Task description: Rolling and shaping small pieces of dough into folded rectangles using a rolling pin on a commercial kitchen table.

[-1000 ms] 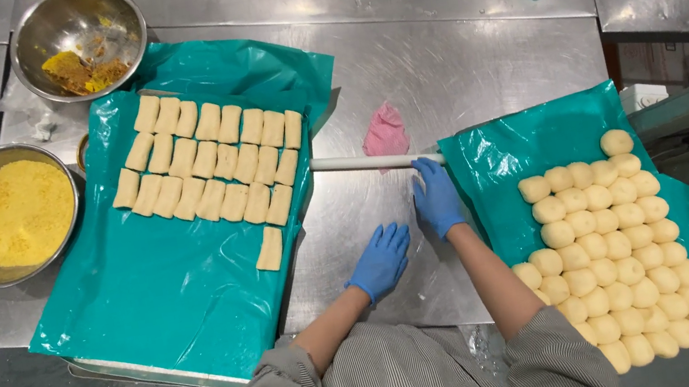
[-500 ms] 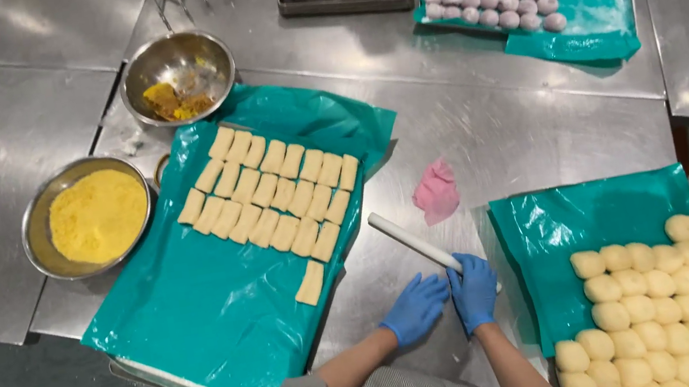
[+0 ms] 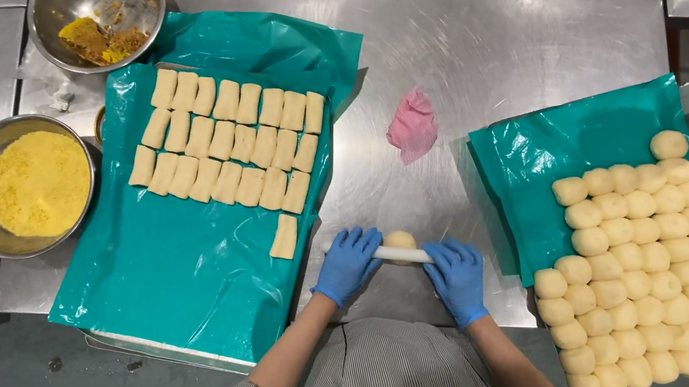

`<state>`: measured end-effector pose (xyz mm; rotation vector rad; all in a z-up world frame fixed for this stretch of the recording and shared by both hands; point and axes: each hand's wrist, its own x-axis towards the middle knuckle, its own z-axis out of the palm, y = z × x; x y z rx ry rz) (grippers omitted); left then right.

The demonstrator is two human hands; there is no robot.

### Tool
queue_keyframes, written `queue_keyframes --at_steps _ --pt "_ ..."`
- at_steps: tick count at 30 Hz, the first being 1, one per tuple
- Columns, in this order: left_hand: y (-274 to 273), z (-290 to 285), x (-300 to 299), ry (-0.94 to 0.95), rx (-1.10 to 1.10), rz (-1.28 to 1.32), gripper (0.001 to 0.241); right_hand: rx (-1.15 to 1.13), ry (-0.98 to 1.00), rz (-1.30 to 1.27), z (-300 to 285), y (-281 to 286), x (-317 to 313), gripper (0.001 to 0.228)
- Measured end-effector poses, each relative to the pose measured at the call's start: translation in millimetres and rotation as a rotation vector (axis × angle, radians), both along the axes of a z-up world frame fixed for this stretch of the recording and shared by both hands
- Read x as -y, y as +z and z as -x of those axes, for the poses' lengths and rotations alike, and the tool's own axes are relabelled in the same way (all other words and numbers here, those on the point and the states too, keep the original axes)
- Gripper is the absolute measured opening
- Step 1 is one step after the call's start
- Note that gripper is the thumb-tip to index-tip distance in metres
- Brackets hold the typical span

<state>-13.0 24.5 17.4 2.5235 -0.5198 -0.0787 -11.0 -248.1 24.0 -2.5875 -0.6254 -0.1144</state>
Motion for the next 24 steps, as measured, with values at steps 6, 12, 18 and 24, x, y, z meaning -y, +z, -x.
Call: queue_keyframes --at_steps 6,12,18,24 --pt "4.0 -22.3 15.7 0.164 0.061 0.04 0.062 -0.053 -0.149 0.104 -13.0 -26.1 -2.6 0.07" --pt "-2.1 -88.4 23.1 0.222 -0.041 -0.194 0.073 -0.075 -0.098 0.394 -95.9 -21.8 -7.4 0.074" --pt "-22.7 -168.8 16.8 0.333 -0.015 -0.28 0.081 -0.03 0.263 0.155 -181.2 -6.6 1.3 0.069" --pt "9.2 -158.7 17.4 0.318 0.017 -0.216 0.074 -0.245 0.494 0.06 -153.2 -9.3 7.4 0.036"
